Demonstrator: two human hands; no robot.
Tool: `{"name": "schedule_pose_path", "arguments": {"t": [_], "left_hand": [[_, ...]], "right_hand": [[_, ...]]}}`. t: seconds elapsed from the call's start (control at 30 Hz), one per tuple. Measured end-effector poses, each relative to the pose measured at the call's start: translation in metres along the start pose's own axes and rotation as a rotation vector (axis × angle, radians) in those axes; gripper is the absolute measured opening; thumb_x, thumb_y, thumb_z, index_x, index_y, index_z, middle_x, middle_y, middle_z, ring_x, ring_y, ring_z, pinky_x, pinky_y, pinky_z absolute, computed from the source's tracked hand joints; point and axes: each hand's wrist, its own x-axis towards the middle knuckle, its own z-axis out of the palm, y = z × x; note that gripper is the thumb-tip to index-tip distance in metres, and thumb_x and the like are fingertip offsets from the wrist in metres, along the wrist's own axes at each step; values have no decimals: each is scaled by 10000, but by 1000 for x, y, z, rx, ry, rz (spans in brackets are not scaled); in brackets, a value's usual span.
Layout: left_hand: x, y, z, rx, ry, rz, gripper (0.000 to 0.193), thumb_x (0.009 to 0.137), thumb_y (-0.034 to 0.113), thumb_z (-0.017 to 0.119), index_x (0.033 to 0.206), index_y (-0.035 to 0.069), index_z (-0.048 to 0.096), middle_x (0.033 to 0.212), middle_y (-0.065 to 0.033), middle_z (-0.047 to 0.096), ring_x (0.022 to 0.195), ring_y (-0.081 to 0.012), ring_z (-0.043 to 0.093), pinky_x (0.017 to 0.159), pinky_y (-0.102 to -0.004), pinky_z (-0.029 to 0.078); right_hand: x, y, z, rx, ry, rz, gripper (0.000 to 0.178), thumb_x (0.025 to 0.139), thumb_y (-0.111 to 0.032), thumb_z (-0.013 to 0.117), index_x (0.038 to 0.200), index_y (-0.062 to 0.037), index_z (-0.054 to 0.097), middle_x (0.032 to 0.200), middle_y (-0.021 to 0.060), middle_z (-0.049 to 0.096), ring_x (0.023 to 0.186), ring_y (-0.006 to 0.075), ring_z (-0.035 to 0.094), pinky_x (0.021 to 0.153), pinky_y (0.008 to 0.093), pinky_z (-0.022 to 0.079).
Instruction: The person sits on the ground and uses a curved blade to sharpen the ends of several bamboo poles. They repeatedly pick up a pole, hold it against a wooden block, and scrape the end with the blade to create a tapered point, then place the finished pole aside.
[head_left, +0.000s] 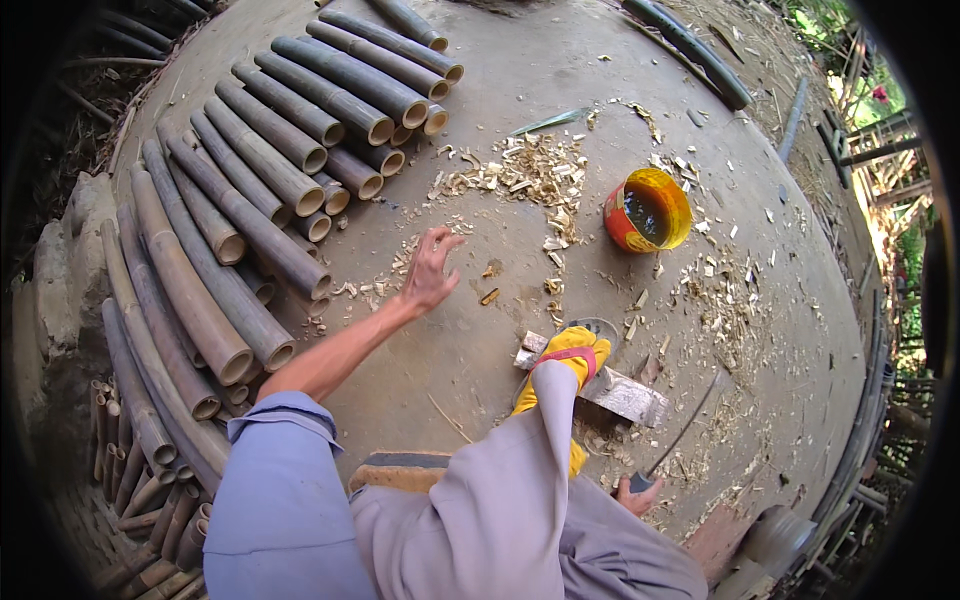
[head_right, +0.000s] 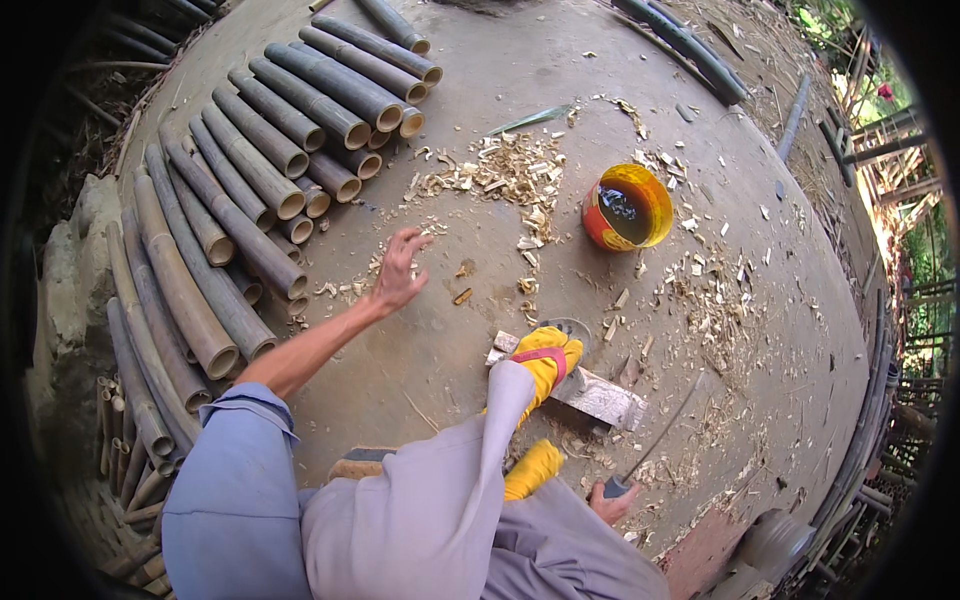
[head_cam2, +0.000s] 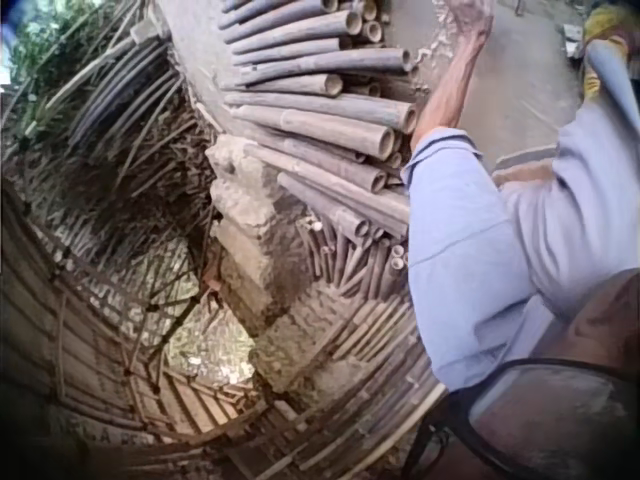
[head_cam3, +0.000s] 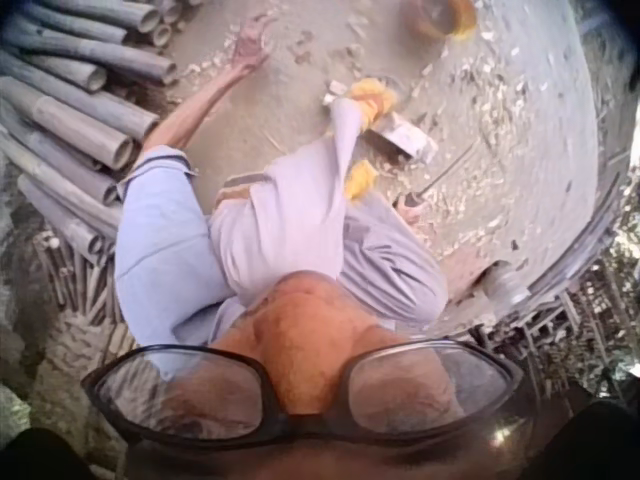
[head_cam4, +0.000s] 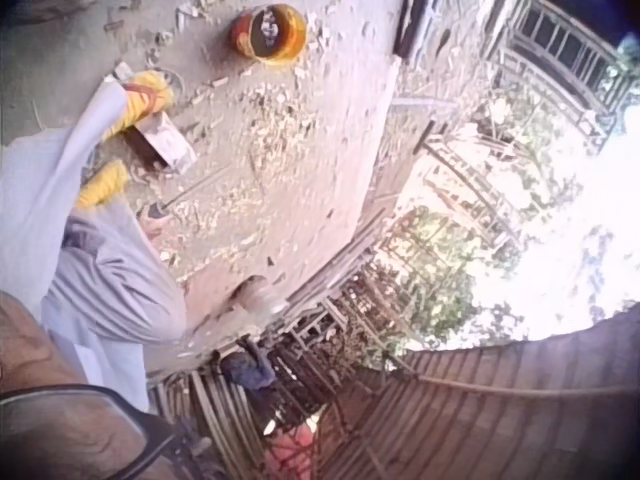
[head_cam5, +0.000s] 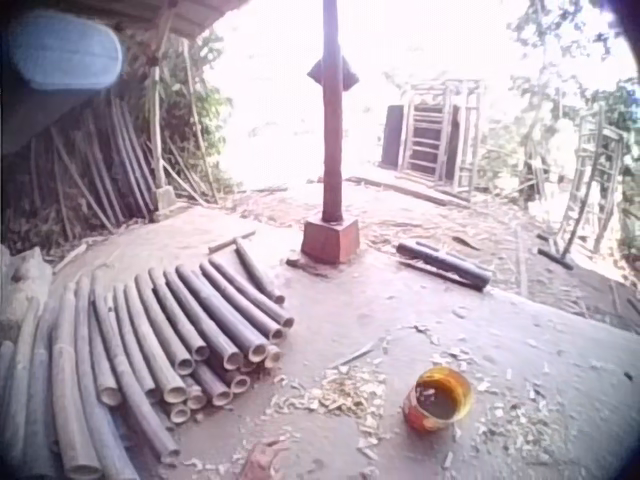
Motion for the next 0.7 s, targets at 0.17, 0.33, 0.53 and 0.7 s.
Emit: {"name": "schedule_pose_path", "arguments": {"t": [0.17, 0.33, 0.53, 0.7], "left_hand": [[-117, 36, -17, -78, -38, -243, 470, 636, -24, 643, 1091, 41, 539, 1111, -161, 453, 1076, -331, 466, 934, -400, 403], [-196, 57, -30, -67, -68, -291, 462, 637, -26, 642, 1082, 46, 540, 1085, -161, 461, 1060, -325, 476, 927, -389, 407], [-254, 53, -64, -17, -1, -265, 446, 637, -25, 643, 1066, 53, 547, 1064, -155, 469, 1044, -310, 486, 904, -373, 415], [-237, 52, -128, 88, 263, -494, 418, 642, -25, 642, 1043, 59, 558, 1032, -137, 481, 1002, -289, 497, 865, -361, 424]], "right_hand": [[0, -13, 37, 115, -168, 60, 465, 677, -125, 688, 1106, -72, 517, 805, 88, 595, 692, 224, 593, 623, 334, 485], [-7, 0, 73, 121, -354, -30, 445, 707, -101, 667, 1129, -68, 529, 810, 82, 602, 693, 212, 592, 622, 320, 483], [-43, -6, 105, 101, -511, -129, 425, 723, -99, 657, 1128, -63, 535, 813, 82, 604, 697, 206, 591, 621, 318, 481], [-72, -7, 125, 71, -596, -199, 408, 737, -98, 649, 1128, -58, 541, 816, 82, 606, 700, 201, 590, 621, 315, 481]]}}
